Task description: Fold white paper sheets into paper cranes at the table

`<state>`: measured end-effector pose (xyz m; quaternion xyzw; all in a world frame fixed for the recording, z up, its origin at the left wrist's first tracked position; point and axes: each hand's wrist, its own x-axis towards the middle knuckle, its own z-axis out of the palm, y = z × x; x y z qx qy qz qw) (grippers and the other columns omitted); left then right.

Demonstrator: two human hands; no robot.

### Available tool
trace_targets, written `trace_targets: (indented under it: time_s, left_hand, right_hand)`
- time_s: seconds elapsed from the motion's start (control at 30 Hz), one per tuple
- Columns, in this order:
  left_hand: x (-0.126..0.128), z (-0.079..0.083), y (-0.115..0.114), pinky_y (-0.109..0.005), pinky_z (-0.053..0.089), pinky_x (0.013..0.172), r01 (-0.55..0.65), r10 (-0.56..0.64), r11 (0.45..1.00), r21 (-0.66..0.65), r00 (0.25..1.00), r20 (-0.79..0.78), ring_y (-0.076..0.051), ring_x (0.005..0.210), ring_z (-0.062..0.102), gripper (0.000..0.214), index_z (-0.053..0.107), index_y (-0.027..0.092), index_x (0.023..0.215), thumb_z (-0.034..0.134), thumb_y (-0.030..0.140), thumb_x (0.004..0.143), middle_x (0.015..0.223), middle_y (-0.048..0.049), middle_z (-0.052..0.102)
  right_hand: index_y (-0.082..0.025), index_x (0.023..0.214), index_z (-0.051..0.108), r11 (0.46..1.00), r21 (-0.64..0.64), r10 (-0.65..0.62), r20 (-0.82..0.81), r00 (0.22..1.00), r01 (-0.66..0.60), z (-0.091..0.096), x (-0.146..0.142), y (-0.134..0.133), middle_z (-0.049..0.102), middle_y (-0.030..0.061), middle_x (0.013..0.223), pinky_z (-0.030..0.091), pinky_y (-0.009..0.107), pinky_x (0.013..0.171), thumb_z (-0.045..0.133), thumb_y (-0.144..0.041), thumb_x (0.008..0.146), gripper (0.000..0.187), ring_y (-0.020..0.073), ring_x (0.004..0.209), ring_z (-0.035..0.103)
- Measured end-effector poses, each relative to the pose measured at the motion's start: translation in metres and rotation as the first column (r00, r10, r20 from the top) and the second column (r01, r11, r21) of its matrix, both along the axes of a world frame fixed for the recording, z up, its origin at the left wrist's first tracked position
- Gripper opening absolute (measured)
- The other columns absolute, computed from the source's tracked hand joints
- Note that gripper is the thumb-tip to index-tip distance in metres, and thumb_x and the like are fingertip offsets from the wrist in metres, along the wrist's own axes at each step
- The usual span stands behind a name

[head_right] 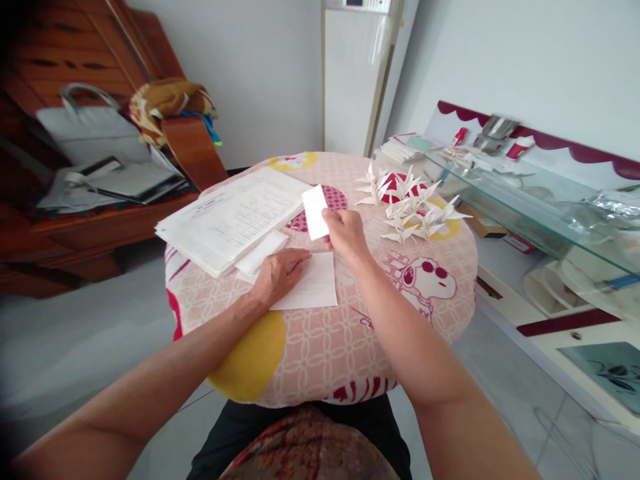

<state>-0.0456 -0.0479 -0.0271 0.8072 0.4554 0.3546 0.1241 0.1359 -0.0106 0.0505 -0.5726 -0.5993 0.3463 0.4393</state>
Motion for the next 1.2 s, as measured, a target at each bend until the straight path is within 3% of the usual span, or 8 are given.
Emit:
trace_targets:
  time_s: [0.13,0.3,0.57,0.77,0.87,1.0,1.1,1.2]
  left_hand:
    - [-0.009,0.0,0.004,-0.039,0.055,0.096,-0.168,0.169,0.986,0.02,0.985,-0.039,-0.023,0.101,0.07,0.034,0.074,0.018,0.105,0.047,0.012,0.084,0.109,-0.0073,0.076]
    - [-0.016,-0.004,0.011,-0.04,0.054,0.096,-0.224,0.223,0.975,0.002,0.972,-0.073,-0.024,0.102,0.069,0.038,0.072,0.015,0.112,0.044,0.012,0.087,0.109,-0.0092,0.075]
    - [-0.022,0.009,0.014,-0.035,0.056,0.092,-0.279,0.297,0.952,-0.124,0.941,0.16,-0.021,0.097,0.071,0.034,0.073,0.017,0.112,0.047,0.017,0.09,0.111,-0.0075,0.076]
    - [-0.026,0.016,0.024,-0.03,0.057,0.084,-0.337,0.388,0.914,-0.227,0.888,0.247,-0.018,0.084,0.072,0.036,0.075,0.016,0.109,0.048,0.015,0.085,0.097,-0.0053,0.078]
    - [-0.027,0.015,0.025,-0.029,0.057,0.081,-0.331,0.387,0.916,-0.225,0.875,0.29,-0.018,0.082,0.072,0.035,0.076,0.016,0.107,0.05,0.017,0.084,0.096,-0.0059,0.078]
    - [-0.029,0.015,0.027,-0.029,0.058,0.077,-0.264,0.382,0.917,-0.3,0.8,0.463,-0.017,0.08,0.071,0.033,0.074,0.014,0.108,0.053,0.023,0.083,0.098,-0.0075,0.077]
    - [-0.027,0.022,0.029,-0.03,0.058,0.078,-0.046,0.323,0.904,-0.426,0.727,0.606,-0.018,0.084,0.071,0.033,0.073,0.012,0.107,0.061,0.03,0.081,0.102,-0.0096,0.076]
    - [-0.022,0.035,0.028,-0.032,0.058,0.072,0.348,0.242,0.73,-0.588,0.673,0.699,-0.022,0.08,0.072,0.037,0.073,0.011,0.102,0.068,0.041,0.081,0.098,-0.0126,0.076]
  right_hand:
    - [-0.015,0.073,0.064,0.994,0.068,0.075,0.152,0.985,-0.086,0.002,-0.004,0.016,0.063,0.0038,0.061,0.045,0.025,0.053,0.047,-0.04,0.095,0.037,0.0136,0.052,0.058]
    - [-0.012,0.1,0.072,0.964,0.116,0.151,0.506,0.849,-0.24,-0.04,0.019,-0.008,0.074,0.0097,0.091,0.05,0.031,0.079,0.061,-0.017,0.079,0.024,0.0198,0.085,0.067]
    - [-0.012,0.097,0.073,0.959,-0.009,0.284,0.104,0.953,-0.285,-0.059,0.026,-0.017,0.07,0.0029,0.076,0.048,0.026,0.066,0.063,-0.019,0.074,0.027,0.0156,0.069,0.063]
    - [-0.014,0.099,0.073,0.919,0.073,0.334,0.377,0.864,-0.387,-0.053,0.007,-0.031,0.07,0.0046,0.085,0.045,0.029,0.075,0.074,-0.018,0.066,0.033,0.0165,0.078,0.06]
    - [-0.014,0.094,0.072,0.882,-0.067,0.469,0.198,0.861,-0.466,-0.055,-0.002,-0.035,0.061,-0.0037,0.065,0.04,0.024,0.062,0.064,-0.013,0.068,0.027,0.0113,0.06,0.053]
    - [-0.013,0.084,0.07,0.859,-0.165,0.448,-0.215,0.868,-0.485,-0.055,0.011,-0.029,0.058,-0.0058,0.06,0.036,0.022,0.056,0.073,-0.021,0.06,0.026,0.0094,0.055,0.05]
    - [-0.013,0.083,0.071,0.868,-0.206,0.336,-0.427,0.84,-0.452,-0.051,0.028,-0.024,0.064,-0.0033,0.067,0.04,0.024,0.061,0.078,-0.023,0.056,0.03,0.0099,0.06,0.053]
    - [-0.015,0.08,0.07,0.895,-0.21,0.228,-0.546,0.806,-0.395,-0.047,0.043,-0.02,0.066,-0.003,0.07,0.041,0.025,0.063,0.078,-0.022,0.054,0.028,0.0105,0.061,0.054]
